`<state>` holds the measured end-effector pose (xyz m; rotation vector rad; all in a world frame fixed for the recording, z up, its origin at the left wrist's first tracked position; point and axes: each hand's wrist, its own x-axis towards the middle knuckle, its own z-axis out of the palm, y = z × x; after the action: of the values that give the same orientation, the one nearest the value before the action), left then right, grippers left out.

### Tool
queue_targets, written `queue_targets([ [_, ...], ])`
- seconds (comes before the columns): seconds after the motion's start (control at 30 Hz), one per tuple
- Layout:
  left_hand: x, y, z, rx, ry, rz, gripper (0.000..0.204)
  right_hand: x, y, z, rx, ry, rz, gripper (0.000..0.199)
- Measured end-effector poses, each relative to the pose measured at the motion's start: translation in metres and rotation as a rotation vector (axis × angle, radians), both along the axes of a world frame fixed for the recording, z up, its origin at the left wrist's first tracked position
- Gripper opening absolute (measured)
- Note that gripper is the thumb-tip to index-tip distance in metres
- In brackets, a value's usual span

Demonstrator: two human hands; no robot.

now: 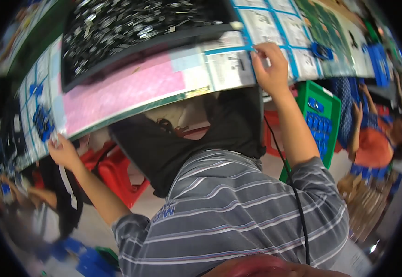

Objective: The person assembles toy cars by picking up toy car bodies and wheel axles from bins, fitting the wheel axles into the car bodies by hand, and placing the assembled toy cars onto the workstation.

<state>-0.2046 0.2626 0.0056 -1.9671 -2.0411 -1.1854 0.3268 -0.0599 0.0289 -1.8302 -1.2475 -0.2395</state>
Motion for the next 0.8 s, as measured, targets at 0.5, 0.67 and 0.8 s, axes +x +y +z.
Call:
queue_targets([
  [0.5,0.204,-0.22,-0.018,-0.641,-0.713,-0.935,0.016,0.2,-0.154,0.036,-0.736,-0.188,-0.316,0.07],
  [0.67,0.265,-0.255,0.005,-1.089,-1.138,-1.409,0.054,-0.016,-0.071,0.084,-0.453,0.175,0.219,0.066],
  [0.8,0.268,-0.25,0.004,-1.113,-1.493,-1.38,0.03,-0.047,-0.012,0.101,-0.224,0.168,0.461,0.059],
])
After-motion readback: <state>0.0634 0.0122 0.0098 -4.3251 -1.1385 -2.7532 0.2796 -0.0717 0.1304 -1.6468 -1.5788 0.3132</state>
